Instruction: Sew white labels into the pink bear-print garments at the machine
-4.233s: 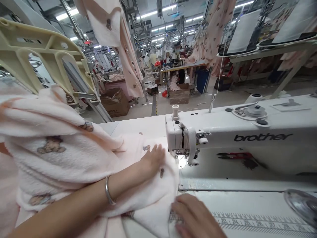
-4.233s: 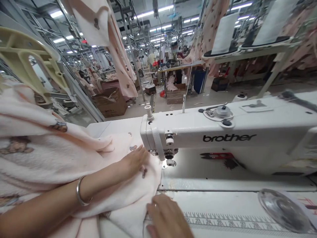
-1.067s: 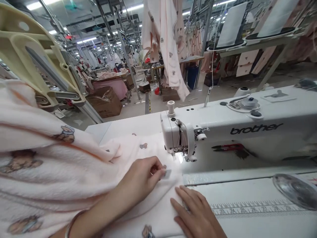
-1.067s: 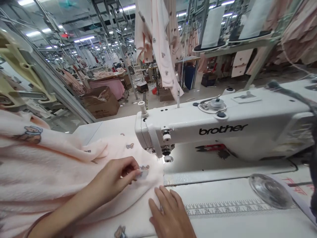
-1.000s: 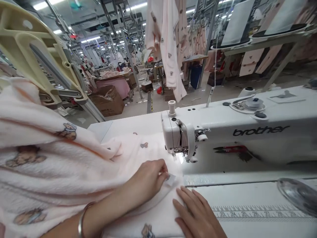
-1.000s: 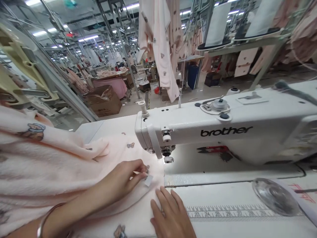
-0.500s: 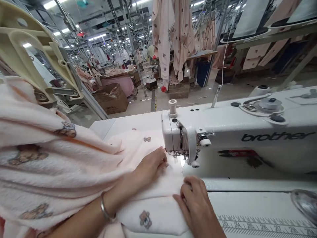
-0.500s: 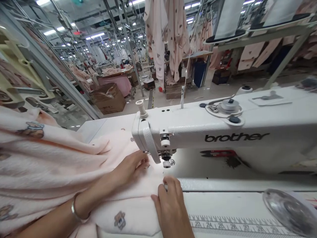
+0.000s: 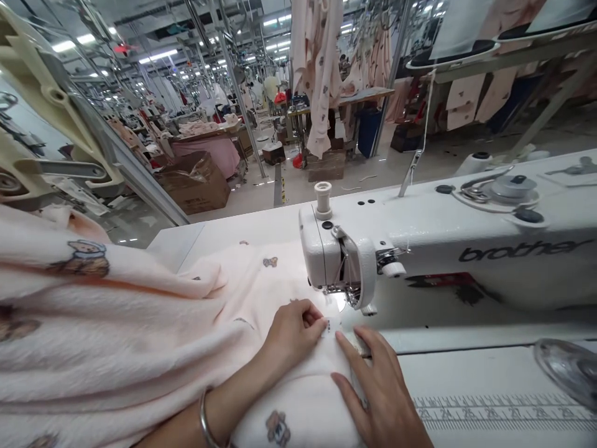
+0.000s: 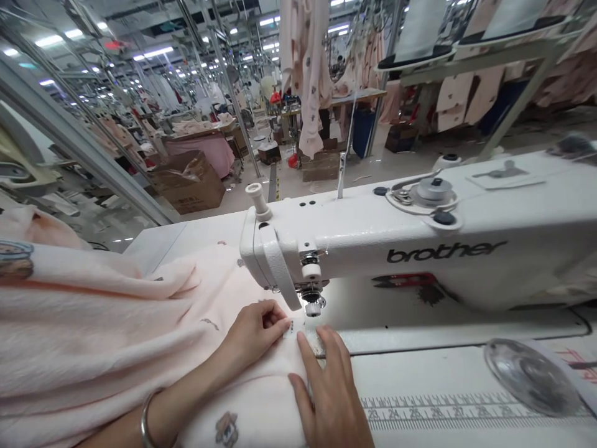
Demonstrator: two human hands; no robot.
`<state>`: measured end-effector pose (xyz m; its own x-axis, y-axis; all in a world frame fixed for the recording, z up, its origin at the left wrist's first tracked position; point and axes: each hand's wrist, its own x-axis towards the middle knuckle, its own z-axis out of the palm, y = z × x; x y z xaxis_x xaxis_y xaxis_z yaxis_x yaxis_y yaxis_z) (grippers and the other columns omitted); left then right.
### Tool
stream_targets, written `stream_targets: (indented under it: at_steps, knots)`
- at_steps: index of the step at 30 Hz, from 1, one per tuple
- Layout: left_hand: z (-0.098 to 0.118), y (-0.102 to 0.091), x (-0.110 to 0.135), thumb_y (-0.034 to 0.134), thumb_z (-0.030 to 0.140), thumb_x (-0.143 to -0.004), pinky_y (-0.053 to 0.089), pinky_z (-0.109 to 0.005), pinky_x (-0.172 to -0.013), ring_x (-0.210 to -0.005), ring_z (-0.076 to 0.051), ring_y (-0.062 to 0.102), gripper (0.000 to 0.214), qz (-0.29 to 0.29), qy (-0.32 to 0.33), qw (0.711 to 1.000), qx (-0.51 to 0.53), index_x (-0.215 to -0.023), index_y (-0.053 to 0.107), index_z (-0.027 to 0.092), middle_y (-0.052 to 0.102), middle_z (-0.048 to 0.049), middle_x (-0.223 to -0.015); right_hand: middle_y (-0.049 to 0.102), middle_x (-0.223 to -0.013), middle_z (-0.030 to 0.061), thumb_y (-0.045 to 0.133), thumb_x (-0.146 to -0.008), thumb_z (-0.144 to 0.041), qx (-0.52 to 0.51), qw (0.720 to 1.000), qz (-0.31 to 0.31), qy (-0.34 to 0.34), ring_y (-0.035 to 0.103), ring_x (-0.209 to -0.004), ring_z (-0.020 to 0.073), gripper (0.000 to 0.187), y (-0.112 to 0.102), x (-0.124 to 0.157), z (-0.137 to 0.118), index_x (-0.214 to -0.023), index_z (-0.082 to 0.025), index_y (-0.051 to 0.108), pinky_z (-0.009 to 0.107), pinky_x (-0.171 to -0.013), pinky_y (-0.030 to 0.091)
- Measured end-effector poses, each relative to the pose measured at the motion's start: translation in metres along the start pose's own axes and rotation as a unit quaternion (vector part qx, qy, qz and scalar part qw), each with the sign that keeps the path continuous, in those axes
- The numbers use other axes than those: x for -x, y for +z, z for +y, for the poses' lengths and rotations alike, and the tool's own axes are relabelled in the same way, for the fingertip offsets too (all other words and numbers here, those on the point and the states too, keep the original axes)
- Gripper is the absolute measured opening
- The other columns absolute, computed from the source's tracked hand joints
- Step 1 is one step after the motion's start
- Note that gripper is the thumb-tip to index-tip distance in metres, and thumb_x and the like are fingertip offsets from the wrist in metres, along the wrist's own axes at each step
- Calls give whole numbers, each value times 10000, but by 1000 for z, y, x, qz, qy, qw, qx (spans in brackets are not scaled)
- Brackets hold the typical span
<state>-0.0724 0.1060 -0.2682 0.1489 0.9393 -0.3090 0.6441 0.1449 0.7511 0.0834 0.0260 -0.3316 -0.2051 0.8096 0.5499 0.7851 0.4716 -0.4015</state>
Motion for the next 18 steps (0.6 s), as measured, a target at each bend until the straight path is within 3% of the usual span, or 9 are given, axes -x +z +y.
stream_targets:
  at_steps: [7,18]
  knots:
    - [4,3,2,541,284,-756,382,-258,-615,-644,-147,542,154,33,-5,999,-42,-675,581,159,615,-14,-670,361,-1317,201,457,-923,-248,6,1000,8,4,378,-1212,348,391,0,-1,-3,-1288,-108,466,522,-861,500]
    - [2,2,2,530,278,-759,384,-261,-616,-652,-149,548,148,23,1,998,-50,-685,580,160,616,-15,-681,367,-1311,201,480,-908,-235,6,1000,3,2,378,-1213,351,400,-1,-2,-3,-1287,-108,463,519,-861,499]
